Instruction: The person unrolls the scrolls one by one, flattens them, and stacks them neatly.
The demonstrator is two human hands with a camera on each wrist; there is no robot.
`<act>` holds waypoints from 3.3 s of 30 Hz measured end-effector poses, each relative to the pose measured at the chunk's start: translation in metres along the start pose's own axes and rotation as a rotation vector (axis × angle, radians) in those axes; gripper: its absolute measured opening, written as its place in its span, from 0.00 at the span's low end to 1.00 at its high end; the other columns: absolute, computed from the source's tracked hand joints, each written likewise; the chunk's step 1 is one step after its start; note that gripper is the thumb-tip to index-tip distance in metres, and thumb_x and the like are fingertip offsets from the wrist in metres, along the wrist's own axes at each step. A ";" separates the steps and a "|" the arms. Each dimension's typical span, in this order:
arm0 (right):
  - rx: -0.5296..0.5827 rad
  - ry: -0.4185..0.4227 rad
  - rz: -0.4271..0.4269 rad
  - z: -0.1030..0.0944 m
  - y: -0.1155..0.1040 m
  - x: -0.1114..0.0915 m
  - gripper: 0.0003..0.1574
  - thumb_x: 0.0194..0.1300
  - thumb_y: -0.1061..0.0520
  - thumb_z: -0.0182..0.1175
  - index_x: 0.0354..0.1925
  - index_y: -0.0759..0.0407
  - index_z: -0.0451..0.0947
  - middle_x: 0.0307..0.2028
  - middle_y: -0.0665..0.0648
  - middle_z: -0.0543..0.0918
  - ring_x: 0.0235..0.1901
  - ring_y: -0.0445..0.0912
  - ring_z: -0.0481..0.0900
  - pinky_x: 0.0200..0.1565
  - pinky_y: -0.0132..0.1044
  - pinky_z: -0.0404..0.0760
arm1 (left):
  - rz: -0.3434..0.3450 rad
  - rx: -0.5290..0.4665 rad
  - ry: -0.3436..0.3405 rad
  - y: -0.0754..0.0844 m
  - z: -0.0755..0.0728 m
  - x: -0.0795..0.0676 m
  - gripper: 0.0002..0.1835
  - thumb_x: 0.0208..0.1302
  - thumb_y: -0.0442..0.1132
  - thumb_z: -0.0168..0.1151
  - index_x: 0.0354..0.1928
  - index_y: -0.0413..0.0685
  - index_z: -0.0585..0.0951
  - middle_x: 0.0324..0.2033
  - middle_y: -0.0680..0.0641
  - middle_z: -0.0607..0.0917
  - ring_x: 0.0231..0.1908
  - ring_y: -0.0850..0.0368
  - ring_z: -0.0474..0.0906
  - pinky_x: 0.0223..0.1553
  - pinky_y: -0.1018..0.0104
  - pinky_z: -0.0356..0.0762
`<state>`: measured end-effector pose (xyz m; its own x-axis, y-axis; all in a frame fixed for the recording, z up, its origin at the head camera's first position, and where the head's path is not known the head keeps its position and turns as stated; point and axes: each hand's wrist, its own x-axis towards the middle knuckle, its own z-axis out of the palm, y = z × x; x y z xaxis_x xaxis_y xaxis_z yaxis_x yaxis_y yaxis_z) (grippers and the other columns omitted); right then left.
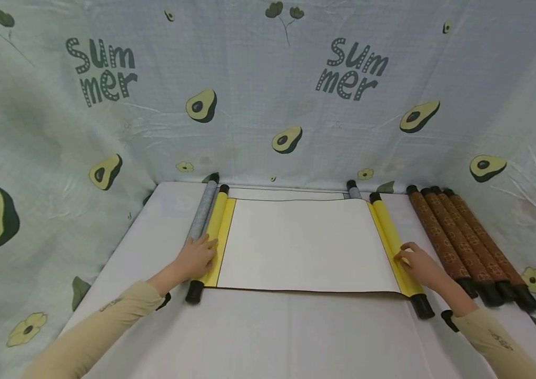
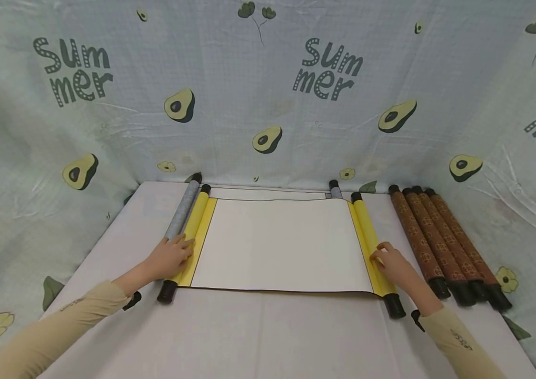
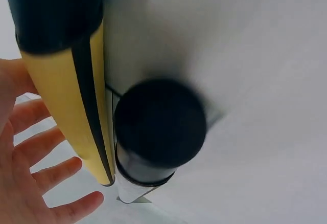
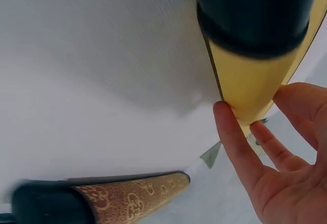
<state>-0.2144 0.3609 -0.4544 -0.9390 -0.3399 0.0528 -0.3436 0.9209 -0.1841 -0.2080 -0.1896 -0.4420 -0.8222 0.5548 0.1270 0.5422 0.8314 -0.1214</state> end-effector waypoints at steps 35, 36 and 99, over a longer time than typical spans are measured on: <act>-0.045 0.056 -0.163 0.011 -0.026 -0.090 0.40 0.39 0.69 0.67 0.53 0.71 0.66 0.57 0.76 0.58 0.42 0.62 0.74 0.33 0.45 0.75 | 0.111 0.418 0.228 0.015 0.008 -0.061 0.36 0.33 0.76 0.53 0.40 0.60 0.80 0.51 0.49 0.77 0.52 0.43 0.71 0.47 0.37 0.65; -0.050 0.066 -0.167 0.010 -0.026 -0.089 0.39 0.38 0.69 0.67 0.53 0.72 0.66 0.57 0.76 0.59 0.40 0.62 0.74 0.32 0.43 0.75 | 0.104 0.420 0.218 0.015 0.008 -0.060 0.36 0.33 0.76 0.53 0.41 0.60 0.80 0.52 0.49 0.77 0.53 0.43 0.71 0.48 0.37 0.64; 0.108 0.134 0.050 0.008 -0.023 -0.059 0.30 0.62 0.54 0.53 0.57 0.72 0.64 0.59 0.75 0.60 0.52 0.69 0.62 0.40 0.59 0.71 | -0.007 0.222 0.257 0.002 0.020 -0.042 0.27 0.50 0.58 0.58 0.51 0.53 0.77 0.54 0.43 0.76 0.57 0.41 0.67 0.50 0.36 0.63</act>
<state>-0.1509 0.3585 -0.4610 -0.9506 -0.2593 0.1705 -0.3002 0.9076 -0.2936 -0.1761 -0.2117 -0.4677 -0.7399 0.5623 0.3692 0.4627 0.8238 -0.3275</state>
